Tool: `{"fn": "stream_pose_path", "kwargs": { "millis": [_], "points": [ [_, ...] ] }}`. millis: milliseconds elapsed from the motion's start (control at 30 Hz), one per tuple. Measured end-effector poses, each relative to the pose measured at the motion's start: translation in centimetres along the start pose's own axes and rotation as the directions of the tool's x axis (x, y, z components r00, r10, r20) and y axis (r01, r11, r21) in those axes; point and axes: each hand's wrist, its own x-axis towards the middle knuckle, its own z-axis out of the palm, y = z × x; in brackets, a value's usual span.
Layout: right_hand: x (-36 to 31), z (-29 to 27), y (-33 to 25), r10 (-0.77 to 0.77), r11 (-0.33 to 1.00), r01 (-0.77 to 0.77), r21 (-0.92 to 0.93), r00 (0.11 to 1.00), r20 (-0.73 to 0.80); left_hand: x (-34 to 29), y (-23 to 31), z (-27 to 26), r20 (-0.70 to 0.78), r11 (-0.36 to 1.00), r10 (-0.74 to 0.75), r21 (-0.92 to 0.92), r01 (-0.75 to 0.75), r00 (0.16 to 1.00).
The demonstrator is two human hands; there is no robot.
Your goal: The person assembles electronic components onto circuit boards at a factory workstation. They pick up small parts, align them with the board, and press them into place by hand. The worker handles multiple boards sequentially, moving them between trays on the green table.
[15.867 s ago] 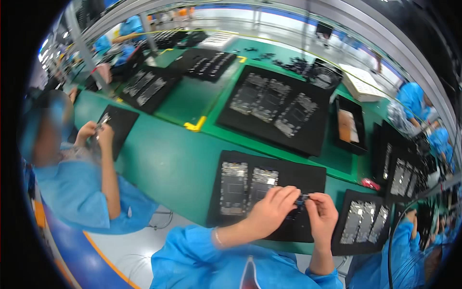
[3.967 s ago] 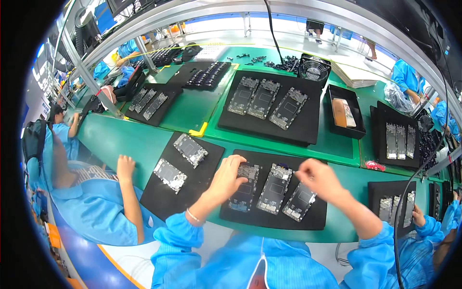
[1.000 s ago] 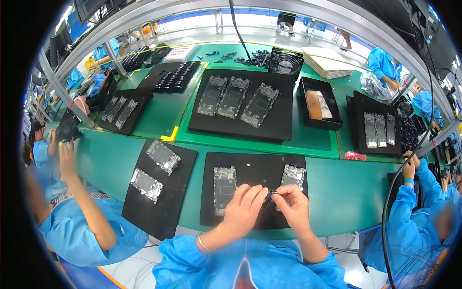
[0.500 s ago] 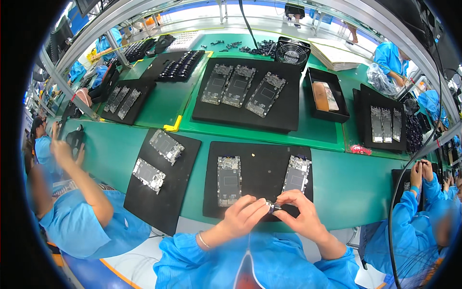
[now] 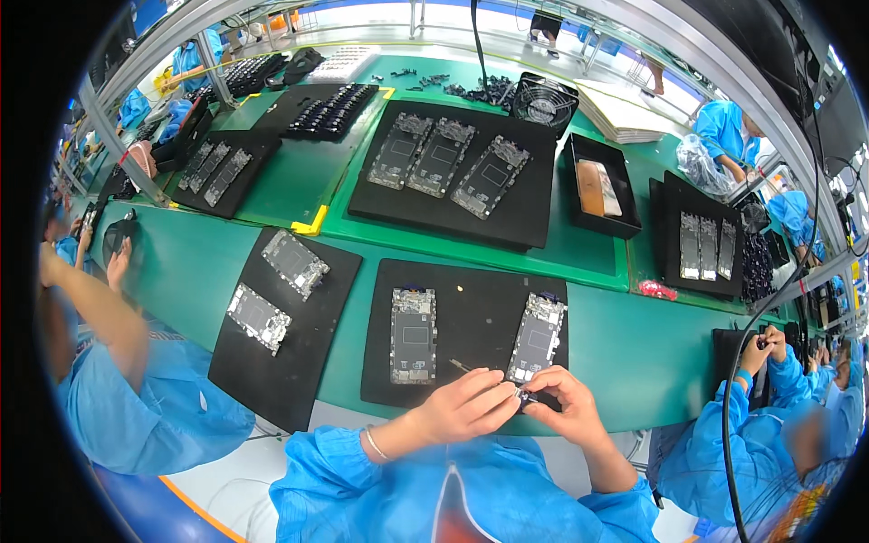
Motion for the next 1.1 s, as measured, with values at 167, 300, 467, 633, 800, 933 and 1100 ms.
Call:
{"fn": "stream_pose_path", "kwargs": {
  "millis": [167,300,467,633,800,933,1100],
  "points": [
    [-0.7,-0.6,-0.4,-0.003,1.0,0.006,-0.031,0.997,0.081,-0.4,0.5,0.3,-0.016,1.0,0.0,0.021,0.001,1.0],
    [0.0,-0.4,-0.7,-0.122,0.979,0.135,-0.15,0.988,0.091,-0.8,0.1,-0.1,0.003,1.0,-0.01,-0.016,0.01,1.0],
    [1.0,0.6,-1.4,-0.264,0.921,0.282,-0.269,0.959,0.103,-1.6,-0.5,-0.8,0.02,0.994,-0.05,-0.096,0.051,0.999],
    [1.9,2.7,-1.3,-0.492,0.743,0.487,-0.459,0.863,0.118,-2.2,-1.4,-0.6,0.016,0.973,-0.128,-0.191,0.128,0.992],
    [2.4,3.2,-0.7,-0.523,0.719,0.509,-0.474,0.845,0.114,-2.4,-1.8,-0.8,0.034,0.954,-0.177,-0.241,0.18,0.984],
    [2.5,3.3,0.1,-0.511,0.729,0.507,-0.46,0.85,0.127,-2.5,-2.0,-1.1,0.095,0.959,-0.193,-0.193,0.209,0.977],
    [2.3,3.7,1.3,-0.588,0.638,0.578,-0.508,0.792,0.164,-3.0,-1.7,-1.1,0.113,0.96,-0.211,-0.164,0.228,0.971]
  ]
}}
